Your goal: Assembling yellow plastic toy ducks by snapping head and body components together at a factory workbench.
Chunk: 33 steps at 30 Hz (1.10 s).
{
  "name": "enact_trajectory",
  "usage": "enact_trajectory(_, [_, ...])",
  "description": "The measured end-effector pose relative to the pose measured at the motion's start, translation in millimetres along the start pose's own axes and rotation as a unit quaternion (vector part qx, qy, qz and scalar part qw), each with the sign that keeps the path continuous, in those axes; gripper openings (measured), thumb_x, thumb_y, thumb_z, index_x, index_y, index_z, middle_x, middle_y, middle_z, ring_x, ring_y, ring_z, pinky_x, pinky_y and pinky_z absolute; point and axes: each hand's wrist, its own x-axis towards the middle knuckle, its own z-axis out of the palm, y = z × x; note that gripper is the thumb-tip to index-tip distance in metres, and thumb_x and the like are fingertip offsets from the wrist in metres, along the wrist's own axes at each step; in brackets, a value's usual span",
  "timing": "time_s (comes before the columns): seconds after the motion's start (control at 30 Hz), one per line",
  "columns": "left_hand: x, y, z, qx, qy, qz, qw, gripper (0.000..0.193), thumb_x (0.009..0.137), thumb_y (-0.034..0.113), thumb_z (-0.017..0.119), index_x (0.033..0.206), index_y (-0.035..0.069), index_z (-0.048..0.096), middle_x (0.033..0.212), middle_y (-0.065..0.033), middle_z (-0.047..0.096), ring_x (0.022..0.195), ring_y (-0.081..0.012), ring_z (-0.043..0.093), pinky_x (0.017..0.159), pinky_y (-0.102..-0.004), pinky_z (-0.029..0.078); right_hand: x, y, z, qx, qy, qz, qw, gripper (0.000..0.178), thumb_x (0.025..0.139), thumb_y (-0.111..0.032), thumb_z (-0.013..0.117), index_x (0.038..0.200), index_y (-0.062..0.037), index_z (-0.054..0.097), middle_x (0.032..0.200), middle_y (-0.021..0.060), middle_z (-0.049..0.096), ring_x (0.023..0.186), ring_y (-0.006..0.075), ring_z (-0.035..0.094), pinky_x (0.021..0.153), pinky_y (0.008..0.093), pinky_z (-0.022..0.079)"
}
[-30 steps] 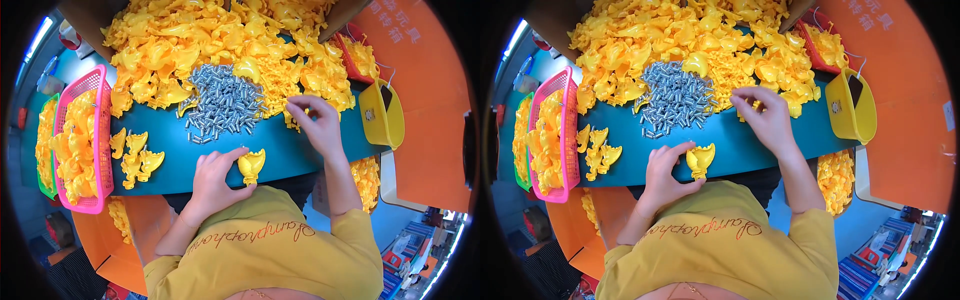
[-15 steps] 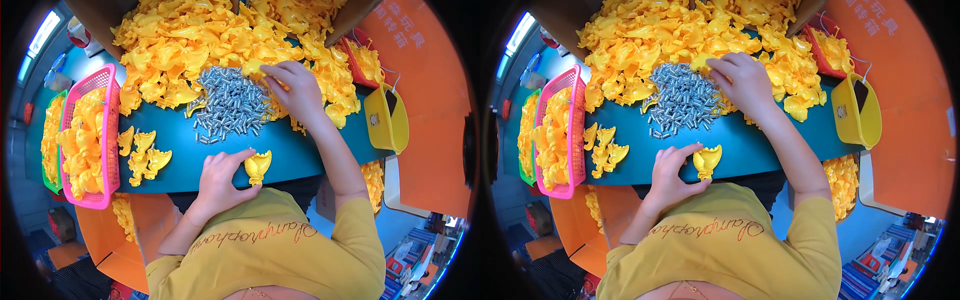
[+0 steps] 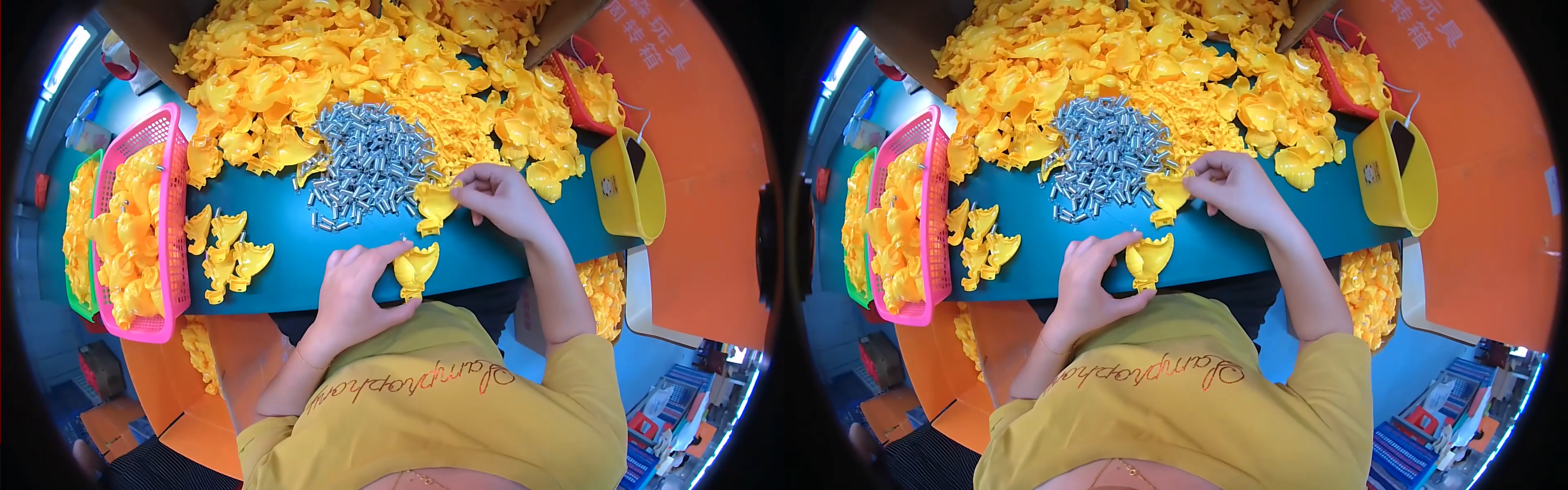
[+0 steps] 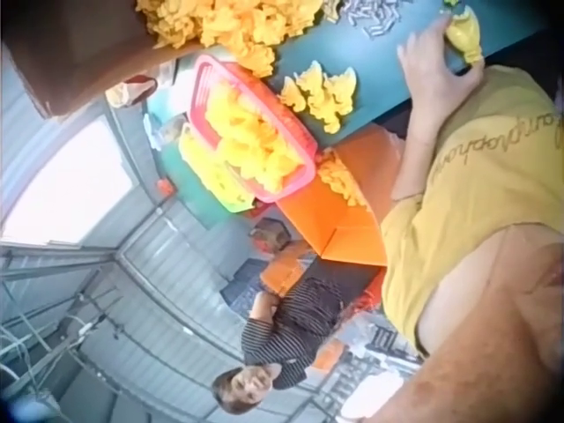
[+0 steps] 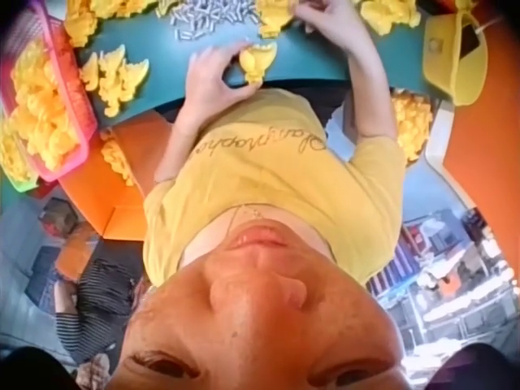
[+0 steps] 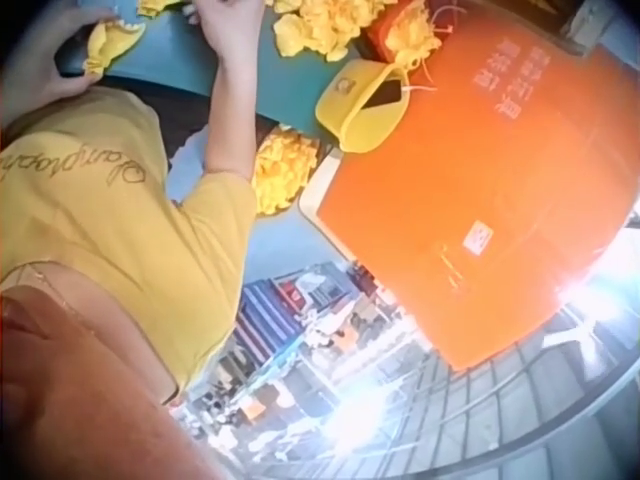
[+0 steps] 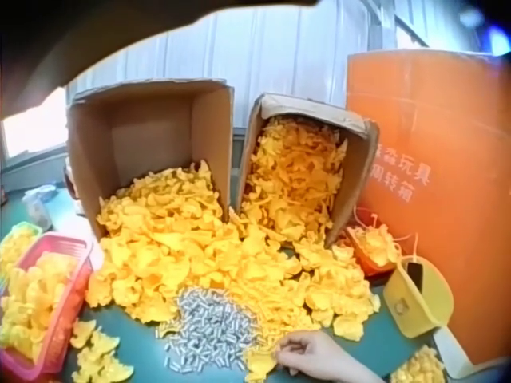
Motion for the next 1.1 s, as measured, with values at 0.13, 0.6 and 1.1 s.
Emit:
enact_trajectory(0.13, [0.3,0.4,-2.4,-0.002,-0.020,0.017,1.000,0.074,0.060,0.026,0.093,0.128,0.015,0.066,0.091,0.0011,0.063,0.079,-0.0173,0.057,0.080,-0.0327,0.041,-4.1,5.8,-0.2,-0.043,0.033,0.006,0.998,0.025,0.092,-0.019,0.077,0.104,0.0015,0.069,0.078,-0.0006,0.067,0.061,0.0046,0.057,0.055,0.0216,0.046])
enact_trajectory(0.6, [5.8,-1.1,-1.1,-0.009,-0.010,0.021,1.000,0.075,0.060,0.025,0.093,0.129,0.015,0.066,0.092,0.0010,0.063,0.079,-0.0175,0.057,0.079,-0.0325,0.042,0.8,-35.6,-46.8,-0.191,0.206,-0.163,0.946,0.026,0.091,-0.023,0.078,0.108,-0.0035,0.075,0.081,-0.0050,0.064,0.069,0.0018,0.051,0.063,0.0203,0.041])
enact_trajectory(1.1, [2.7,3.3,-5.9,-0.003,-0.042,0.017,0.999,0.072,0.063,0.035,0.094,0.126,0.015,0.068,0.089,0.0004,0.063,0.080,-0.0177,0.058,0.081,-0.0339,0.040,190.5,-74.7,-110.9,-0.333,0.155,-0.236,0.900,0.023,0.090,-0.015,0.072,0.112,-0.0077,0.077,0.093,0.0050,0.076,0.078,0.0150,0.067,0.073,0.0324,0.054])
